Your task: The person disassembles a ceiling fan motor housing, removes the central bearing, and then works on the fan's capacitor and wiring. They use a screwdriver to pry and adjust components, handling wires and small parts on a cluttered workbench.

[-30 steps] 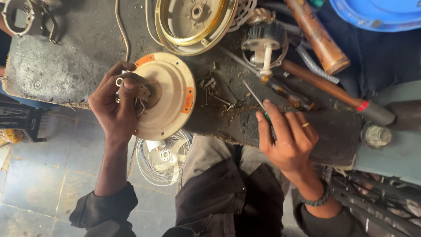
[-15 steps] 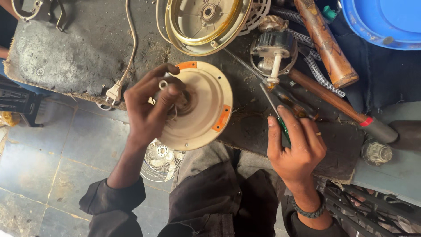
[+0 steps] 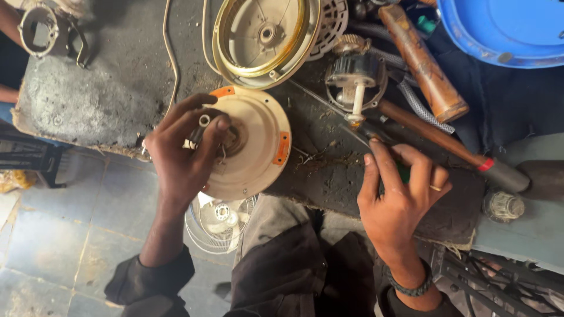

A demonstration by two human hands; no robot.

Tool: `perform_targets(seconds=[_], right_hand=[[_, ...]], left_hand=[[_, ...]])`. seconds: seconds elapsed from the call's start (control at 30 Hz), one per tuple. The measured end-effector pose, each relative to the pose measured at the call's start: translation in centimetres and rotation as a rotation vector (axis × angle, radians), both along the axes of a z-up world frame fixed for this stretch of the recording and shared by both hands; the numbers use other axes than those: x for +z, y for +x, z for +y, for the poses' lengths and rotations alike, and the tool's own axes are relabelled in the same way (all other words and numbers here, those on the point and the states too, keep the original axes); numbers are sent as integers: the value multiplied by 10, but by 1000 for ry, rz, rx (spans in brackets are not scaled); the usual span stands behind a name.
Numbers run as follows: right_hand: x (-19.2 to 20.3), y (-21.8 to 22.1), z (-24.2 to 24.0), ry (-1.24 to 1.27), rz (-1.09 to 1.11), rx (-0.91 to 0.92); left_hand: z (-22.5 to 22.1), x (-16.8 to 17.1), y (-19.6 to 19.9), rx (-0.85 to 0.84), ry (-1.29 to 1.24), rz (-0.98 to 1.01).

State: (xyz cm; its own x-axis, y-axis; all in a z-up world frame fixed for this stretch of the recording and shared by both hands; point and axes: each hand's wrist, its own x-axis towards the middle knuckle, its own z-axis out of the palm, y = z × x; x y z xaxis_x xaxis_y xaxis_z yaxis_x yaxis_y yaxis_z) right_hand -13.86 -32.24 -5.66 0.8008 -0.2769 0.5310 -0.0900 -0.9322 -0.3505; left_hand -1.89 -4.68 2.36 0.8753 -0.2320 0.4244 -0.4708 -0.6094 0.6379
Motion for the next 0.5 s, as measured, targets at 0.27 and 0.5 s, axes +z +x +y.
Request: perform_targets(seconds=[0.27,0.5], right_hand=[[-3,0,-2,-122,11,77],[-3,3,-2,-88,2,132]], left_hand=[[8,15,2,-29,0,-99],[-15,73,67,-151,200,-360]])
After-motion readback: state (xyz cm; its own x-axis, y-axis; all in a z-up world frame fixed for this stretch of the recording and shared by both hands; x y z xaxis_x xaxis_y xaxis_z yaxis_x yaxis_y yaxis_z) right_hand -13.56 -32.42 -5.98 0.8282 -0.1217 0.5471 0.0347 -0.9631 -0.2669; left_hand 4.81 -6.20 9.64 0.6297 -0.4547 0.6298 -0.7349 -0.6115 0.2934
